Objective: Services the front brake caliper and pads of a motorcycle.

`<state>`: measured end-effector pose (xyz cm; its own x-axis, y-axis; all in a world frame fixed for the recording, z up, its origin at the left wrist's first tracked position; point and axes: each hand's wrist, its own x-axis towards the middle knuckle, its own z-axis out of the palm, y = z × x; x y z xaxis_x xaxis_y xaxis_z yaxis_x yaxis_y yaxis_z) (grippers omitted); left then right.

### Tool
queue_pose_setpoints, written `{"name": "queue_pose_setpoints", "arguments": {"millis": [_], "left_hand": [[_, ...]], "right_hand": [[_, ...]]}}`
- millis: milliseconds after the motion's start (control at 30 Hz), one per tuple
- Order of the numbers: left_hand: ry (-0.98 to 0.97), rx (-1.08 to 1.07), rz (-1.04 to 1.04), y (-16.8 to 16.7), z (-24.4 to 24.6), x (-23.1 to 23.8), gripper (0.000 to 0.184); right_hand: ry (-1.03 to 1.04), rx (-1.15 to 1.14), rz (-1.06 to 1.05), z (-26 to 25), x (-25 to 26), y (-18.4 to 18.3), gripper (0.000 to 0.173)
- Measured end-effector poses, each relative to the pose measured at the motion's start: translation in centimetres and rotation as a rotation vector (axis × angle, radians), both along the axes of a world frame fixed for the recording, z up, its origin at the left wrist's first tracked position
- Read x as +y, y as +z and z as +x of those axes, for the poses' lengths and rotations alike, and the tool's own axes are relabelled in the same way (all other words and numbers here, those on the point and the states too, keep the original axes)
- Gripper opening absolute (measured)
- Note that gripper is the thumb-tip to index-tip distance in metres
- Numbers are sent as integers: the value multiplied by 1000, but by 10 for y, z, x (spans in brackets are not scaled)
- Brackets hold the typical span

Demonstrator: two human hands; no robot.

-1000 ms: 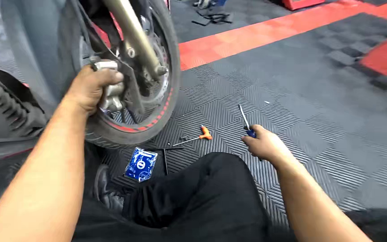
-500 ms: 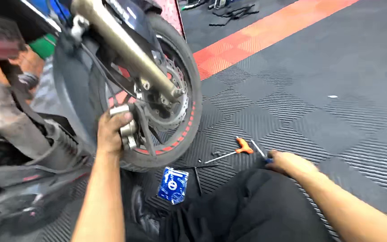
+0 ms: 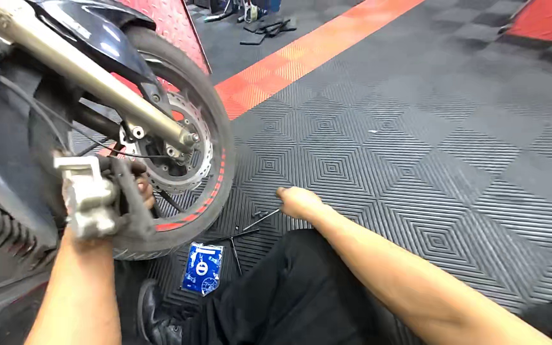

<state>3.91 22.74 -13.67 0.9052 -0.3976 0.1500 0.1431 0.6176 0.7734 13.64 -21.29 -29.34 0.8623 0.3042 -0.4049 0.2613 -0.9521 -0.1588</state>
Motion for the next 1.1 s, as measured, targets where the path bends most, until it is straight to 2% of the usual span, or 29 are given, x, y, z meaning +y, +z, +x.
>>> {"name": "queue_pose_setpoints", "arguments": {"millis": [33,67,133,200,300,400,500,700,800,933,1100], "left_hand": [[115,49,60,8,-9,-11,83],[323,152,138,24,-20,-36,87],[471,307,149,42,-26,-65,84],[427,366,72,47,-26,-70,75],[450,435,24,53,-24,-79,69],[593,462,55,60,-25,-88,61],[623,456,77,61,-32,-89,57],[606,479,73,60,-38,-81,56],[622,482,111,59,-39,-77,55],[623,498,150,60,-42,-73,52],[558,482,-11,61,-42,-78,52]], "right_hand": [[56,-19,-20,1,2,-4,35],[70,-20,-14,1,2,-11,36],[-43,18,5,6,1,-24,38],[-200,88,19,14,5,-26,57],[-322,100,-5,19,0,-30,70],[-361,89,2,27,-11,-42,55],[-368,88,-14,34,-15,-50,43],[-425,85,-45,25,-18,-51,57],[-455,94,-36,21,-27,-51,53],[-559,96,92,19,-32,-51,51],[-607,159,120,12,-36,-48,50]]}}
